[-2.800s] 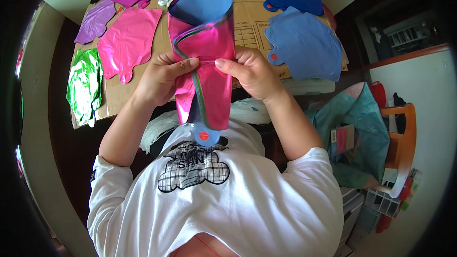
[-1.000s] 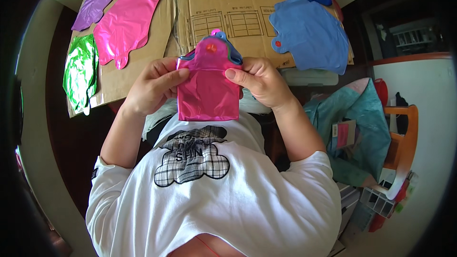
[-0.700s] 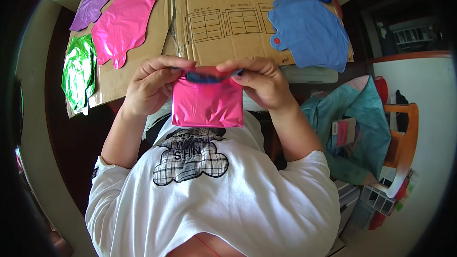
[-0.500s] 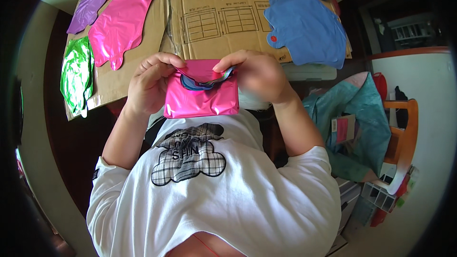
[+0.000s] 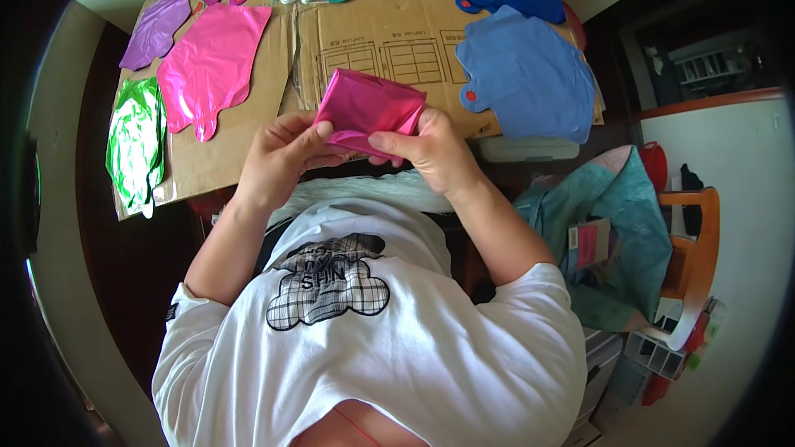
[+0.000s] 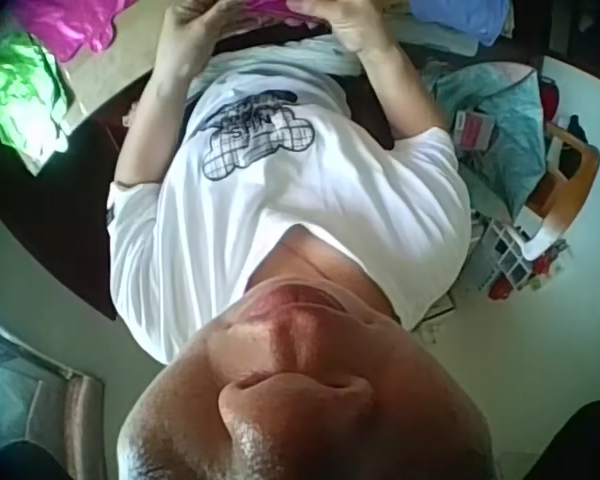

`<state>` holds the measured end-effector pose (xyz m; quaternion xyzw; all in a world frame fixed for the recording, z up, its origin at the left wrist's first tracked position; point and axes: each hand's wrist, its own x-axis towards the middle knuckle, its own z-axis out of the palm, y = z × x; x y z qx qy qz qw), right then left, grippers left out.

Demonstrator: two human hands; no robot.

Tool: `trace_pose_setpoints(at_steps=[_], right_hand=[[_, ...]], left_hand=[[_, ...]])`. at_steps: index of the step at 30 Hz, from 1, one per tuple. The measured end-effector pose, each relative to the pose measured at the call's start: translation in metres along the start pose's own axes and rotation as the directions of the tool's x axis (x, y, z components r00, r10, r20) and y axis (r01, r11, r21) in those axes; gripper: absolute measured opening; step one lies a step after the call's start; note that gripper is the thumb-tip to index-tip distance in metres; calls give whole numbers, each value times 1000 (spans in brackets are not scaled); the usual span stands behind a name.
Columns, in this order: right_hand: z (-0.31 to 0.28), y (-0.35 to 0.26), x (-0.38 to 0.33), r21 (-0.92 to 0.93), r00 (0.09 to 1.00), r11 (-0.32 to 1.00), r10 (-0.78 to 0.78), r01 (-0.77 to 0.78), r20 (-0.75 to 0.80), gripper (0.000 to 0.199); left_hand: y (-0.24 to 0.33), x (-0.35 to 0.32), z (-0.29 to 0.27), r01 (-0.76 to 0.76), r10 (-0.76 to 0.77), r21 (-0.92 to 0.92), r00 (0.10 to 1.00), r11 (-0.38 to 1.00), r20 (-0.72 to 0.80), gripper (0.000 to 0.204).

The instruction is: Folding colorful foil balloons and placing them into individual plastic packaging sleeves.

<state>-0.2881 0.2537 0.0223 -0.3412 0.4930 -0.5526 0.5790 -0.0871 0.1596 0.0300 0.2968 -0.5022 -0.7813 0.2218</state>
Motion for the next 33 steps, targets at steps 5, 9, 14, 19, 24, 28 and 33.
trace_pose_setpoints(at_steps=[5, 9, 14, 19, 24, 28, 33], right_hand=[[-9, -16, 6, 175, 977, 968, 158, -182, 143, 31], [-25, -27, 17, 232, 981, 959, 132, -164, 145, 24], [-52, -54, 41, -44, 984, 983, -178, 179, 17, 19], [-107, -93, 75, -69, 948, 970, -242, 232, -205, 18], [-158, -116, 87, -112, 918, 962, -270, 248, -291, 25], [-165, -116, 75, -124, 904, 964, -264, 236, -336, 29], [-179, -107, 68, -91, 897, 973, -231, 212, -378, 30]], left_hand=[[7, 6, 9, -129, 131, 40, 990, 991, -54, 22], [24, 27, 18, -147, 147, 58, 989, 987, -4, 26], [62, 72, 33, -84, 87, -54, 995, 995, 48, 49], [100, 200, 22, -279, 205, 613, 960, 739, 190, 48], [87, 362, -6, -498, 535, 846, 669, -193, 516, 38], [84, 403, -2, -386, 178, 879, 879, -279, 443, 33], [94, 408, -2, -407, 192, 892, 876, -196, 442, 24]])
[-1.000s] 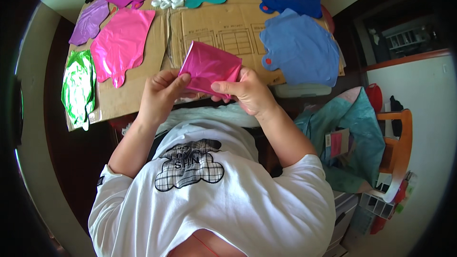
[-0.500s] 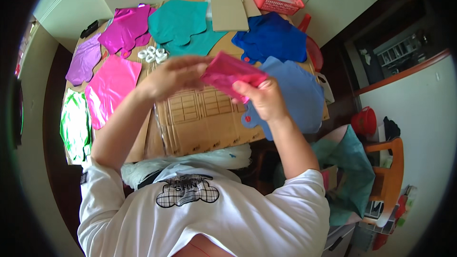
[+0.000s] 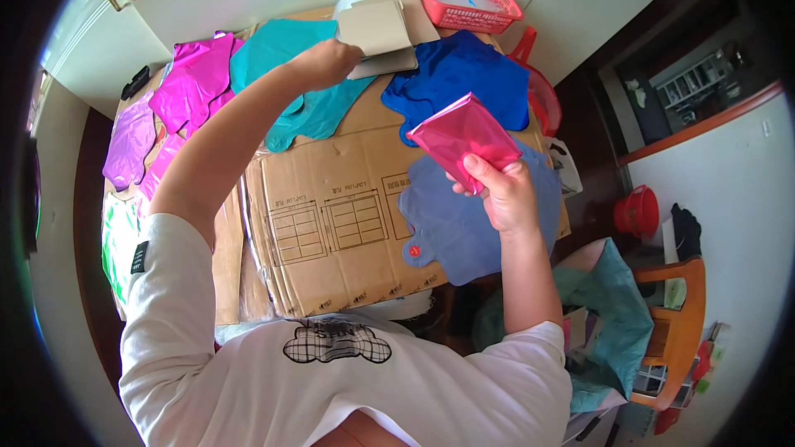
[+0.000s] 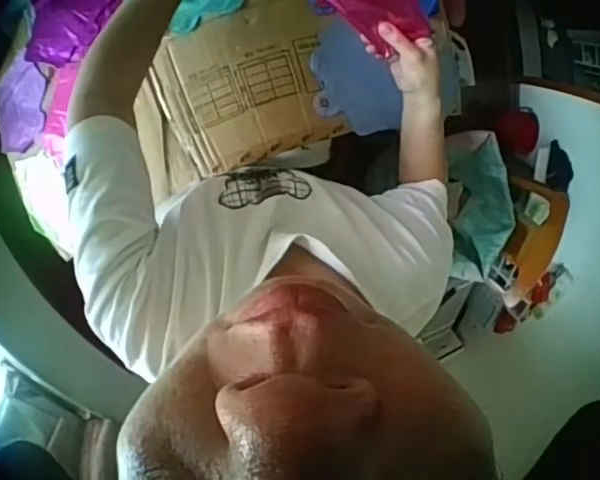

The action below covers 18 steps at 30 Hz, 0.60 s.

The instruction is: Folding colorful foil balloons and placing them into individual plastic packaging sleeves.

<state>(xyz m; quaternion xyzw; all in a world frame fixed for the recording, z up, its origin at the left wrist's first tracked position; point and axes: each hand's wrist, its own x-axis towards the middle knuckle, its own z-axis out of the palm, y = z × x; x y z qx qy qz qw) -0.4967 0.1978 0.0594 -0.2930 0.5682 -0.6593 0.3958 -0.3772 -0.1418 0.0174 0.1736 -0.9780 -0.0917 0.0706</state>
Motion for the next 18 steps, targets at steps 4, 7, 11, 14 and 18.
trace_pose_setpoints(at_steps=[4, 7, 11, 14, 18], right_hand=[[0, 1, 1, 10, 1000, 1000, -12, 12, 10, 28], [6, 0, 1, 47, 1000, 999, -16, 16, 16, 26], [14, -3, -1, 72, 998, 996, -60, 59, 10, 28], [10, -18, -19, 117, 987, 980, -158, 160, -25, 27], [44, -26, -59, 72, 988, 993, -97, 89, 119, 30]], left_hand=[[3, 2, -12, 106, -124, -217, 990, 970, -67, 17], [-2, 0, -21, 133, -148, -253, 988, 958, -41, 17], [-10, -22, -41, 3, 49, 193, 963, 981, -265, 16], [64, -89, -90, 13, 41, 116, 893, 993, -448, 13], [152, -259, -83, -157, 242, 239, 891, 958, -383, 6]])
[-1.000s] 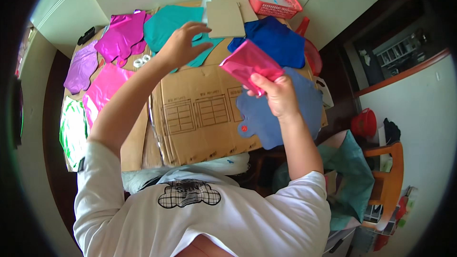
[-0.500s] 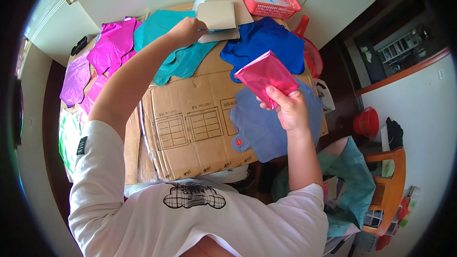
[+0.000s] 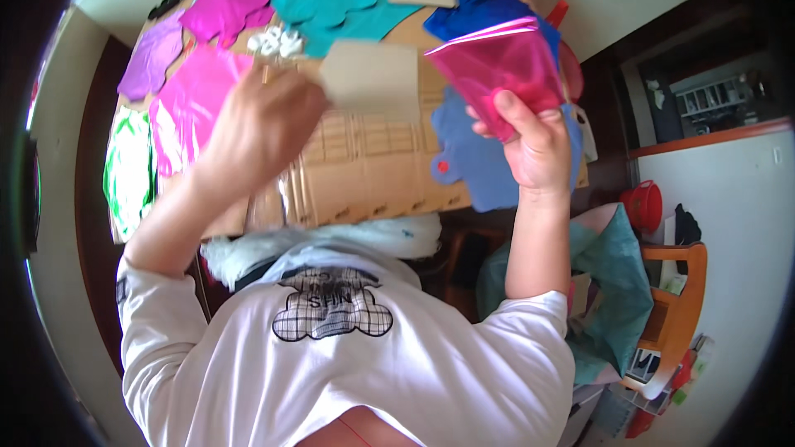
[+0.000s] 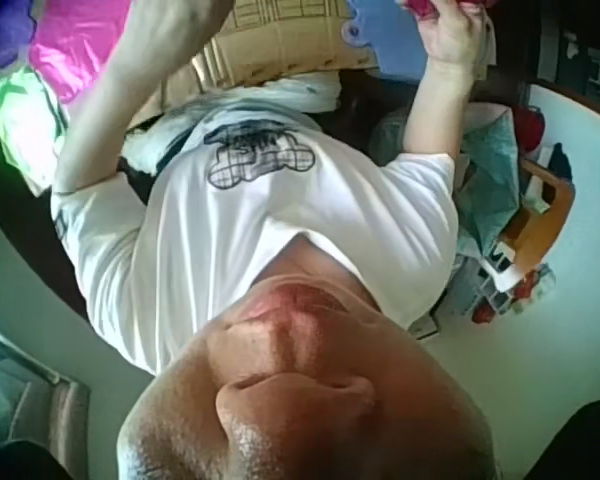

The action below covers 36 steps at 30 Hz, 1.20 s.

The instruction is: Folding colorful foil balloons and placing them into individual plastic packaging sleeves.

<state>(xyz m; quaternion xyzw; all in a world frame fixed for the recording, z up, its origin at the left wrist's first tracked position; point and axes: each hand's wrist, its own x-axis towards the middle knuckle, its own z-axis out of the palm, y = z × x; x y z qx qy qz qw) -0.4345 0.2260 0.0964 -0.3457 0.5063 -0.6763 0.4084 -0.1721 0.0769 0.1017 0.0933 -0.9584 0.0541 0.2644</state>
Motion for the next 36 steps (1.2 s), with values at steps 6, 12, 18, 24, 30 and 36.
trace_pose_setpoints(at_steps=[6, 12, 18, 24, 30, 36], right_hand=[[60, 66, -42, -226, 927, 960, 228, -163, 298, 14], [78, 100, -62, -368, 861, 914, 318, -168, 397, 17], [95, 112, -67, -571, 839, 820, 334, -34, 429, 19], [97, 113, -71, -620, 833, 784, 337, 8, 438, 21], [99, 111, -61, -527, 775, 825, 465, -204, 428, 21], [114, 115, -52, -786, 801, 616, 492, -44, 341, 24]], left_hand=[[99, -143, -8, 321, -297, -214, 945, 922, 138, 25], [142, -221, 49, 652, -767, -728, 572, 211, 291, 45], [118, -193, 79, 435, -397, -722, 625, -538, 672, 32], [129, -182, 75, 180, -404, -621, 616, -763, 676, 33], [139, -176, 72, 41, -469, -566, 511, -824, 720, 30], [144, -169, 74, -68, -562, -602, 453, -796, 692, 32]])
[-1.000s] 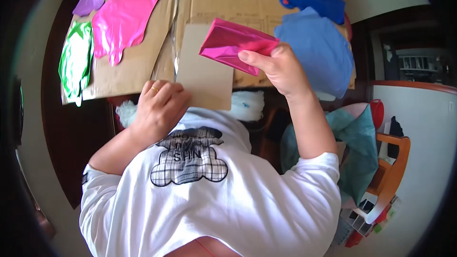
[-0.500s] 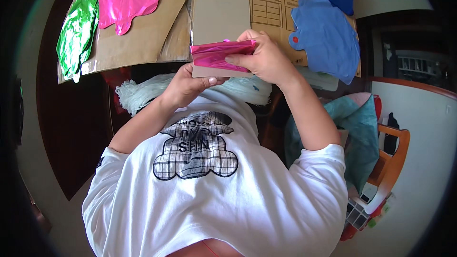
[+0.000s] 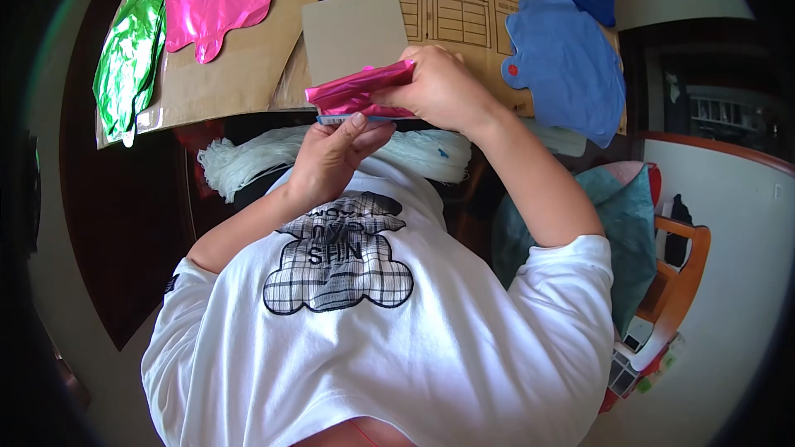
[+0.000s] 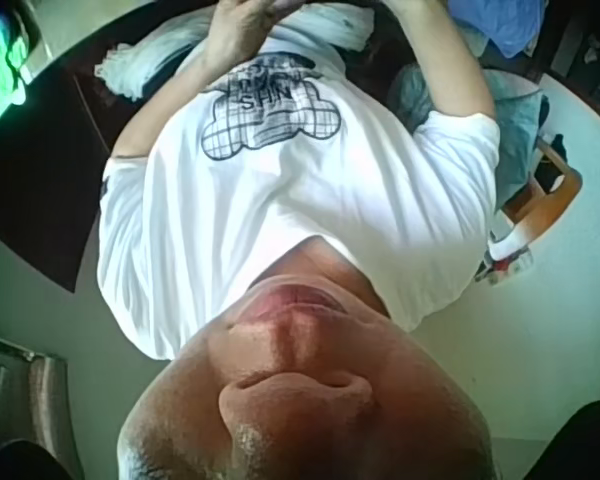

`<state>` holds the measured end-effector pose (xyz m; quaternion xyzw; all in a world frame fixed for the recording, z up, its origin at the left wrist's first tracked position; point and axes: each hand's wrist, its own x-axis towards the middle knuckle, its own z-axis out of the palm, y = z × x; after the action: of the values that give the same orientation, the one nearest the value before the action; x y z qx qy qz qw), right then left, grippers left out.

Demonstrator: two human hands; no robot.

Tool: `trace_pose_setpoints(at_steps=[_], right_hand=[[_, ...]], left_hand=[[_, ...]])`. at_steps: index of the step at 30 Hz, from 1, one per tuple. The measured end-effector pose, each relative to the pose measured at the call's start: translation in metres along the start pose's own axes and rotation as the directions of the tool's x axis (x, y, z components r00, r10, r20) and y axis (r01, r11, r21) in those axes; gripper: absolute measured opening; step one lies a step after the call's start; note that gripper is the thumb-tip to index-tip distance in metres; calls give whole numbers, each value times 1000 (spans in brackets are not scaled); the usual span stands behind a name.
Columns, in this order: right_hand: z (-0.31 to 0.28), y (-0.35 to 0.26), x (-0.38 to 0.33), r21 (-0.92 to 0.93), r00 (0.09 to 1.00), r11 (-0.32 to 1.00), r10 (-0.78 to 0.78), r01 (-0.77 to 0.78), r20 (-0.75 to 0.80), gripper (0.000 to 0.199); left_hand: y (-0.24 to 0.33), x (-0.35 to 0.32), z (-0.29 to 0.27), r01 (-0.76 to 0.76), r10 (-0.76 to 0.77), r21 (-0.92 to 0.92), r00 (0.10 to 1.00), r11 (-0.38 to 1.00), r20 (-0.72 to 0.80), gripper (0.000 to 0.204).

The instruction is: Folding colorful foil balloons and placing them into individual plastic packaging sleeves.

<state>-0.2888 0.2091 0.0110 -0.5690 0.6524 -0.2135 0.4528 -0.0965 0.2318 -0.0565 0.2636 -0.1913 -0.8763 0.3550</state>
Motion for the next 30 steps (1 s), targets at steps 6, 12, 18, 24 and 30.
trace_pose_setpoints(at_steps=[6, 12, 18, 24, 30], right_hand=[[2, -7, 9, -85, 987, 983, -163, 164, 16, 27], [4, -16, 9, -104, 982, 980, -160, 170, 99, 28], [-19, -43, 3, -556, 748, 624, -664, 550, -5, 55], [20, -33, 36, -431, 476, 248, -662, 868, 579, 84], [34, -12, 52, -445, 473, 222, -645, 868, 601, 82]], left_hand=[[5, 0, -1, -47, 55, 68, 990, 997, -128, 34], [12, -6, -3, -80, 131, 234, 968, 969, -214, 30], [21, -7, -7, -58, 134, 284, 958, 957, -254, 28], [25, -8, -19, -29, 127, 364, 960, 931, -250, 20], [21, -16, -23, -33, 30, -52, 998, 998, -58, 22]])
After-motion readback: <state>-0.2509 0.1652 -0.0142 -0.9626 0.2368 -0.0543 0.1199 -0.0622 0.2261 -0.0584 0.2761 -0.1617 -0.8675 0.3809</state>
